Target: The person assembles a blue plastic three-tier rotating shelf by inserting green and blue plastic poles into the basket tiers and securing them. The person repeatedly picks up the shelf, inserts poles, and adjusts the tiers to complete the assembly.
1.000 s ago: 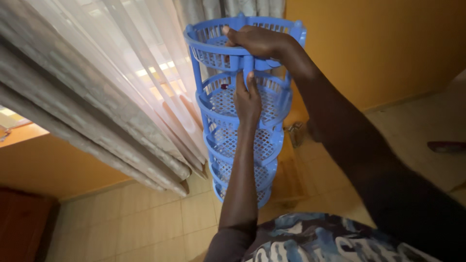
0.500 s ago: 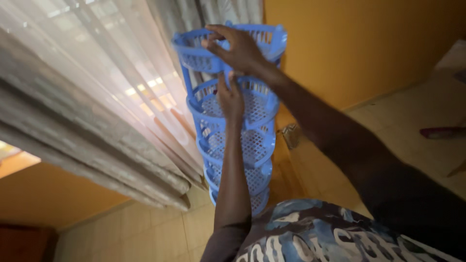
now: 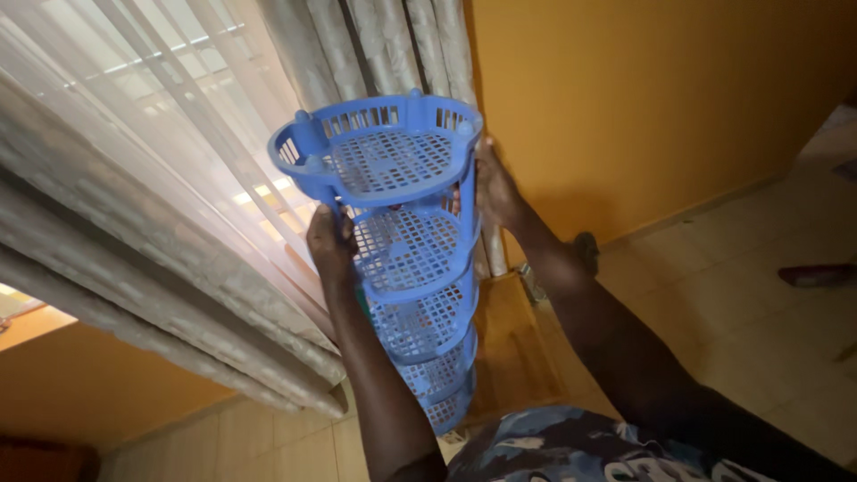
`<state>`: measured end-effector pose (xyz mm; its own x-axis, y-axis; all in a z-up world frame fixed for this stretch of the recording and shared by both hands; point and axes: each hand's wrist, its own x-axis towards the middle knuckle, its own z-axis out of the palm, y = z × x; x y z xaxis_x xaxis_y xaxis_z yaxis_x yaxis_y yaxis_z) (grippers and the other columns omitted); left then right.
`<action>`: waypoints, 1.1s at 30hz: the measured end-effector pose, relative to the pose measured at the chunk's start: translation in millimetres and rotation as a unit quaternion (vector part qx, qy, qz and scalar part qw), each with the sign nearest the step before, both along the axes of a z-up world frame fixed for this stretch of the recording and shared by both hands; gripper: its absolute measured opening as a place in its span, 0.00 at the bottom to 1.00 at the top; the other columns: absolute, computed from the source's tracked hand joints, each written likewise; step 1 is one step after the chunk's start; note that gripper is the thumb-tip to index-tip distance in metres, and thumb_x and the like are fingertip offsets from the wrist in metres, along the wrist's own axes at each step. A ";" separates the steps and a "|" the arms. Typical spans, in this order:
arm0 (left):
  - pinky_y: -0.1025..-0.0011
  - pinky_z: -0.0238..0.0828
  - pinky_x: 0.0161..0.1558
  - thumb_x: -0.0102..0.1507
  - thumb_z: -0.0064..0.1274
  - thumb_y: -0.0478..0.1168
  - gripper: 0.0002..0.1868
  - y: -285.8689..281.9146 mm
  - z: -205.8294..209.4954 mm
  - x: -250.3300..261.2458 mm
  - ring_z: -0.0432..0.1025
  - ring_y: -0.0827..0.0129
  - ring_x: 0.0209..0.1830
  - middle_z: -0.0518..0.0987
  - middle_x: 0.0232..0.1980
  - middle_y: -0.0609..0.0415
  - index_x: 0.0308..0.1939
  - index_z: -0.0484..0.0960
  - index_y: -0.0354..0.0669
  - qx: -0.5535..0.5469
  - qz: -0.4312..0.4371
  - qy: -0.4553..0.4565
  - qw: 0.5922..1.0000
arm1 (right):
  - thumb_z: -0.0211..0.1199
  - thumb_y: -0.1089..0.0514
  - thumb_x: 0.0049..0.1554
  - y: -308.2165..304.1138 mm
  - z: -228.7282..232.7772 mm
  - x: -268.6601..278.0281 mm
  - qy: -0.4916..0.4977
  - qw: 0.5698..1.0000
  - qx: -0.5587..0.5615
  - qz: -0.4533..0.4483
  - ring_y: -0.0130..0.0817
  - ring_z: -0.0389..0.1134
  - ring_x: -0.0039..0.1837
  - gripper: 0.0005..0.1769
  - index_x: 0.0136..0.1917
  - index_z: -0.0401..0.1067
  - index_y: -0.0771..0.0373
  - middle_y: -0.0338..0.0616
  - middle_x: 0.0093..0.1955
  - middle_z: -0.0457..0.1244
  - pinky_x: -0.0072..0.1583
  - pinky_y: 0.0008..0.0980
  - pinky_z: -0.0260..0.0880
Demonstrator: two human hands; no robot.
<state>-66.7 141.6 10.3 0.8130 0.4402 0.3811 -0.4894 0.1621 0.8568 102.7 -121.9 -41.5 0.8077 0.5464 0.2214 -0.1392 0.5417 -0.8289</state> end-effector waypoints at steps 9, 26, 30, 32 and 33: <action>0.75 0.44 0.12 0.71 0.35 0.59 0.26 30.8 -24.6 11.8 0.52 0.76 0.09 0.63 0.17 0.59 0.33 0.72 0.43 -0.054 0.079 -0.030 0.995 | 0.31 0.06 0.42 26.3 91.9 -34.0 0.068 0.980 -0.183 0.042 0.34 0.64 0.31 0.59 0.37 0.72 0.64 0.39 0.28 0.59 0.37 0.41 0.73; 0.61 0.60 0.68 0.76 0.33 0.64 0.34 3.0 -25.5 22.1 0.64 0.57 0.66 0.68 0.61 0.44 0.62 0.69 0.34 0.166 0.481 -0.040 0.860 | 0.45 0.20 0.61 2.9 64.9 -45.7 -0.050 0.997 -0.013 0.049 0.29 0.59 0.28 0.40 0.43 0.70 0.60 0.37 0.26 0.56 0.35 0.31 0.65; 0.64 0.63 0.66 0.77 0.39 0.51 0.22 -4.1 38.5 6.8 0.72 0.59 0.59 0.79 0.51 0.50 0.46 0.82 0.38 0.294 0.295 -0.185 0.890 | 0.49 0.32 0.54 -15.3 85.5 -37.6 0.070 0.990 -0.122 0.027 0.38 0.75 0.49 0.34 0.58 0.71 0.59 0.45 0.48 0.70 0.52 0.45 0.80; 0.64 0.63 0.59 0.75 0.44 0.46 0.22 -8.7 55.2 -3.0 0.72 0.58 0.48 0.79 0.40 0.51 0.34 0.84 0.38 0.368 0.279 -0.142 0.876 | 0.53 0.37 0.57 -13.3 92.4 -30.1 0.003 0.995 -0.082 0.050 0.41 0.72 0.55 0.33 0.64 0.68 0.64 0.50 0.55 0.67 0.59 0.49 0.78; 0.63 0.62 0.55 0.74 0.45 0.44 0.23 -15.1 58.0 -6.2 0.70 0.58 0.42 0.75 0.33 0.51 0.28 0.84 0.38 0.391 0.307 -0.123 0.859 | 0.55 0.39 0.58 -12.0 92.1 -28.3 -0.029 0.996 -0.061 0.060 0.43 0.71 0.58 0.34 0.66 0.66 0.67 0.52 0.58 0.66 0.62 0.50 0.77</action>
